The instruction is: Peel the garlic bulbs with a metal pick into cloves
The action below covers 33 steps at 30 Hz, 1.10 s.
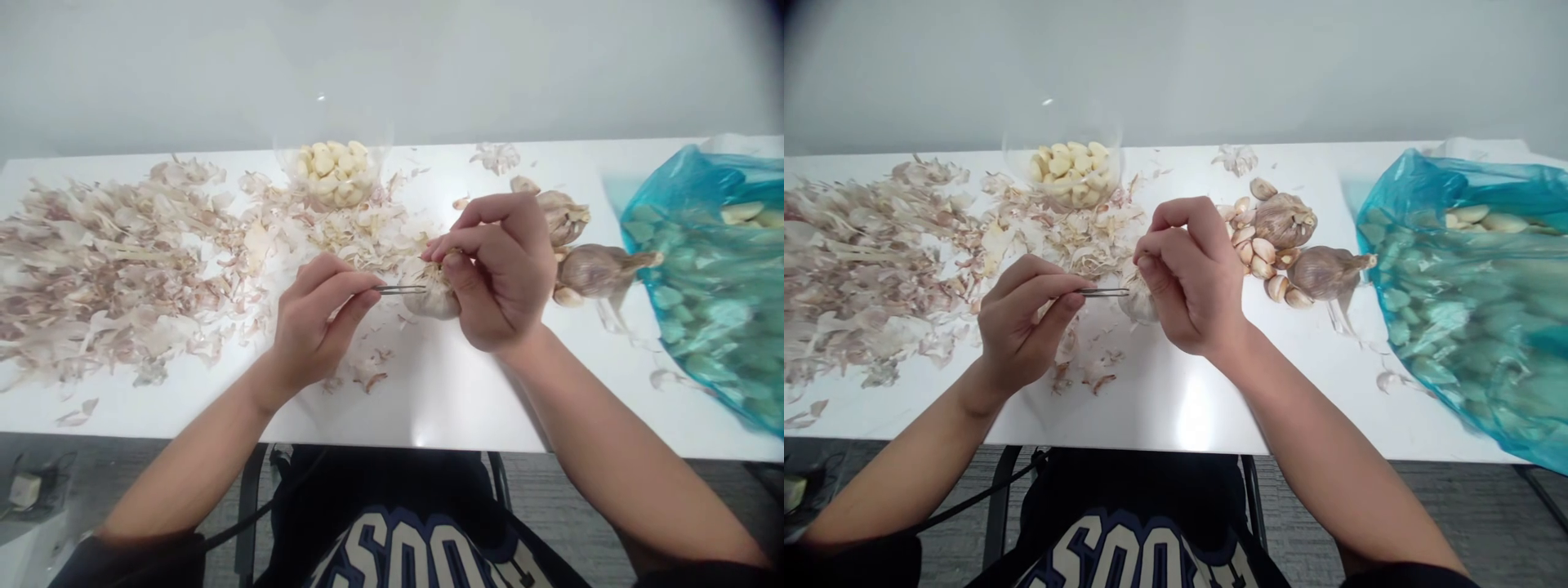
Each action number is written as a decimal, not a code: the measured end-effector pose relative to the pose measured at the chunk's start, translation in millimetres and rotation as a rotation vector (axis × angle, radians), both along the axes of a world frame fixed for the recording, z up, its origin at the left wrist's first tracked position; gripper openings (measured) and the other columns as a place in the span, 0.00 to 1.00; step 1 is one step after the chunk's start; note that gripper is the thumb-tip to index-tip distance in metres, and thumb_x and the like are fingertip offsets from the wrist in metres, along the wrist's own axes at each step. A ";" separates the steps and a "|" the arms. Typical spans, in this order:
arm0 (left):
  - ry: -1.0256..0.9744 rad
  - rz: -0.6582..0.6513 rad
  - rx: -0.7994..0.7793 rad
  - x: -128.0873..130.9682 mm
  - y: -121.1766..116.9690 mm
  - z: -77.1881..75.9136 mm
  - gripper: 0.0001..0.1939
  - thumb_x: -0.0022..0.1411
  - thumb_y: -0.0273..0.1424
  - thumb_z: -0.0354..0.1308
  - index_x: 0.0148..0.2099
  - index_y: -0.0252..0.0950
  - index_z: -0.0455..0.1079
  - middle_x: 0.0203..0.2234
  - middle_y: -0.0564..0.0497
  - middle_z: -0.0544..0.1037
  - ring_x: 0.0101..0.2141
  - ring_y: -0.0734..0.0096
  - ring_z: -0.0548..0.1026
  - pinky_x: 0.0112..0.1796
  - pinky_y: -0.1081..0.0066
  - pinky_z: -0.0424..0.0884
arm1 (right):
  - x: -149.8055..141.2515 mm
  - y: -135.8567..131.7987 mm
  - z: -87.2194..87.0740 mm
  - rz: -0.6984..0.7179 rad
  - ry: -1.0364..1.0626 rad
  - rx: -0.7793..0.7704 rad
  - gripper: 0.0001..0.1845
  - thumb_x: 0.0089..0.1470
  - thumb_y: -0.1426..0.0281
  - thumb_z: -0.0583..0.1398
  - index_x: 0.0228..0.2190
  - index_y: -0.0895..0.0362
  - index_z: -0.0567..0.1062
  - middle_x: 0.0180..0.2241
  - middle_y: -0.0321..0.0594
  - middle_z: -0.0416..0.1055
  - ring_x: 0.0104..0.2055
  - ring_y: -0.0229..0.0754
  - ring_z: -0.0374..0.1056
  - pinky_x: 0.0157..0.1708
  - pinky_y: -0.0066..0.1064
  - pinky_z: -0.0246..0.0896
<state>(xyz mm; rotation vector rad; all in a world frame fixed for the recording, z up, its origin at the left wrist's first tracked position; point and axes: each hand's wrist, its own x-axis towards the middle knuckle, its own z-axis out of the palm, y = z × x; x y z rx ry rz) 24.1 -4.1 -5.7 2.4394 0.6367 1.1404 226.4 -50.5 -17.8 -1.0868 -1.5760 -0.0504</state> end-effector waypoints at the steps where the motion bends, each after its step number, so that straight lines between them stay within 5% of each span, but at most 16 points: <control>1: -0.002 0.002 -0.015 0.6 0.0 -0.6 0.05 0.66 0.26 0.57 0.42 0.38 0.73 0.32 0.53 0.72 0.33 0.76 0.71 0.34 0.73 0.70 | -1.1 -0.9 -0.6 -0.013 -0.017 -0.014 0.09 0.62 0.70 0.53 0.34 0.53 0.73 0.38 0.42 0.67 0.32 0.36 0.67 0.30 0.33 0.71; 14: -0.003 -0.137 -0.221 2.2 4.4 -4.3 0.04 0.66 0.24 0.58 0.41 0.35 0.73 0.30 0.53 0.68 0.31 0.79 0.68 0.33 0.76 0.68 | -0.8 -1.4 -1.6 0.036 -0.091 -0.009 0.10 0.64 0.67 0.52 0.35 0.51 0.73 0.38 0.41 0.66 0.34 0.37 0.68 0.30 0.33 0.73; 33: 0.020 -0.170 -0.217 2.2 2.4 -0.1 0.04 0.65 0.23 0.57 0.39 0.35 0.72 0.31 0.53 0.72 0.33 0.77 0.70 0.36 0.74 0.70 | 1.4 -0.5 -2.5 0.020 -0.021 -0.040 0.10 0.64 0.68 0.52 0.34 0.52 0.72 0.38 0.40 0.65 0.31 0.35 0.67 0.29 0.33 0.71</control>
